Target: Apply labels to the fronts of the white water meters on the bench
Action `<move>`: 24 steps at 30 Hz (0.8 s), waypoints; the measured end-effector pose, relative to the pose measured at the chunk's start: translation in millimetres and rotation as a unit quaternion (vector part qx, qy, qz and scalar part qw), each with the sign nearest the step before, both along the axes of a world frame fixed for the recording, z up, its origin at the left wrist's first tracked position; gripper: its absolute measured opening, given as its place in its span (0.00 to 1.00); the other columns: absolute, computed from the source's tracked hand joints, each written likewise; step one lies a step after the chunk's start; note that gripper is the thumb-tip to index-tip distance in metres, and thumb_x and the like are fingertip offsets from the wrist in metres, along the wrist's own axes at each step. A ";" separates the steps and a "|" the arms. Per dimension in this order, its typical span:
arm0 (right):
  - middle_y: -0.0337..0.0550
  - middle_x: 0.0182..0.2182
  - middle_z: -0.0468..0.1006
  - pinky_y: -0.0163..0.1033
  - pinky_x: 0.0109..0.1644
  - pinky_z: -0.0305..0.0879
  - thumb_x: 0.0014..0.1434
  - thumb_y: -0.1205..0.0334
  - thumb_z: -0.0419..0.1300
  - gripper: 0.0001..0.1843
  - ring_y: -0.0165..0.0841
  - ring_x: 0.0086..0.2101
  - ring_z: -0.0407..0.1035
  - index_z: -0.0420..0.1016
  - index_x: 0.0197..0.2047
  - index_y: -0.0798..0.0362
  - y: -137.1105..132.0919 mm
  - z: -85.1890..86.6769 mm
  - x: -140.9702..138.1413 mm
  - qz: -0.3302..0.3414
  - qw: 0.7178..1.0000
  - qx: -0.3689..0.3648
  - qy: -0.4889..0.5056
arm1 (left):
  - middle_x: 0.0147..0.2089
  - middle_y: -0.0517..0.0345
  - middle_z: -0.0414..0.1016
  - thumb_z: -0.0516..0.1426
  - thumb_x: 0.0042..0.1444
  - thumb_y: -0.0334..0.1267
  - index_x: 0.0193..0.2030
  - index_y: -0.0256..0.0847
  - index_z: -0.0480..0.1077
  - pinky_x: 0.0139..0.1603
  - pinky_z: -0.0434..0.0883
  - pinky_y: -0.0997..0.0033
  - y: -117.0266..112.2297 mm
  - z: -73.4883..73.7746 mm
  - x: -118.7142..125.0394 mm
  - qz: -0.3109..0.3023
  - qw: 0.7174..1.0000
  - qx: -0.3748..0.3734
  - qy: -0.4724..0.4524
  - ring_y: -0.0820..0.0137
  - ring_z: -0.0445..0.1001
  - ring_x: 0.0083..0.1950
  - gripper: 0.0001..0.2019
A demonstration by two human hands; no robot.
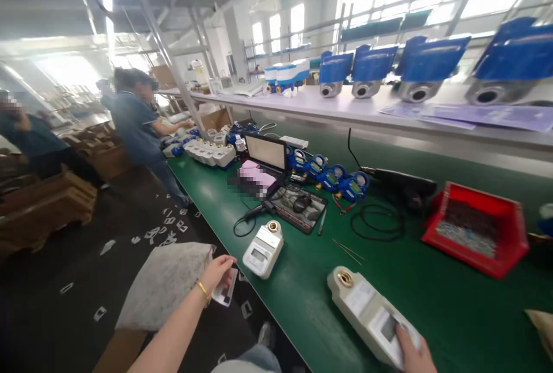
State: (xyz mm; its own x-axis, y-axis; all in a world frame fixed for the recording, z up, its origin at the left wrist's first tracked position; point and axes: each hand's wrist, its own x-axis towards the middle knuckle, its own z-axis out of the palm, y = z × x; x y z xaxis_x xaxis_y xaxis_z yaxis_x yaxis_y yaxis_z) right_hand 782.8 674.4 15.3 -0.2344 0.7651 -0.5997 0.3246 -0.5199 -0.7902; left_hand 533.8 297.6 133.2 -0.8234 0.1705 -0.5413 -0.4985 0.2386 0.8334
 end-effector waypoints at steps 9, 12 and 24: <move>0.43 0.42 0.74 0.37 0.36 0.69 0.39 0.46 0.65 0.40 0.38 0.42 0.68 0.63 0.56 0.49 -182.3 65.4 -119.5 0.049 0.990 -0.103 0.085 | 0.12 0.59 0.64 0.58 0.49 0.55 0.44 0.36 0.67 0.14 0.58 0.75 14.3 -36.4 -86.3 -0.283 0.952 -0.054 -0.107 0.67 0.65 0.13 0.24; 0.41 0.42 0.73 0.37 0.38 0.68 0.41 0.49 0.66 0.39 0.34 0.40 0.69 0.63 0.57 0.47 -200.1 62.6 -131.7 0.066 0.985 -0.116 0.106 | 0.12 0.59 0.64 0.55 0.50 0.57 0.40 0.36 0.68 0.16 0.60 0.72 20.9 -40.2 -89.5 -0.332 0.933 -0.049 -0.127 0.67 0.64 0.13 0.24; 0.49 0.44 0.72 0.45 0.42 0.66 0.42 0.49 0.64 0.33 0.41 0.43 0.68 0.68 0.51 0.53 -176.5 72.6 -128.6 0.204 0.976 0.060 0.048 | 0.14 0.66 0.60 0.57 0.45 0.52 0.42 0.36 0.69 0.16 0.53 0.78 18.4 -7.4 -83.1 -0.312 0.949 -0.038 -0.001 0.76 0.56 0.15 0.23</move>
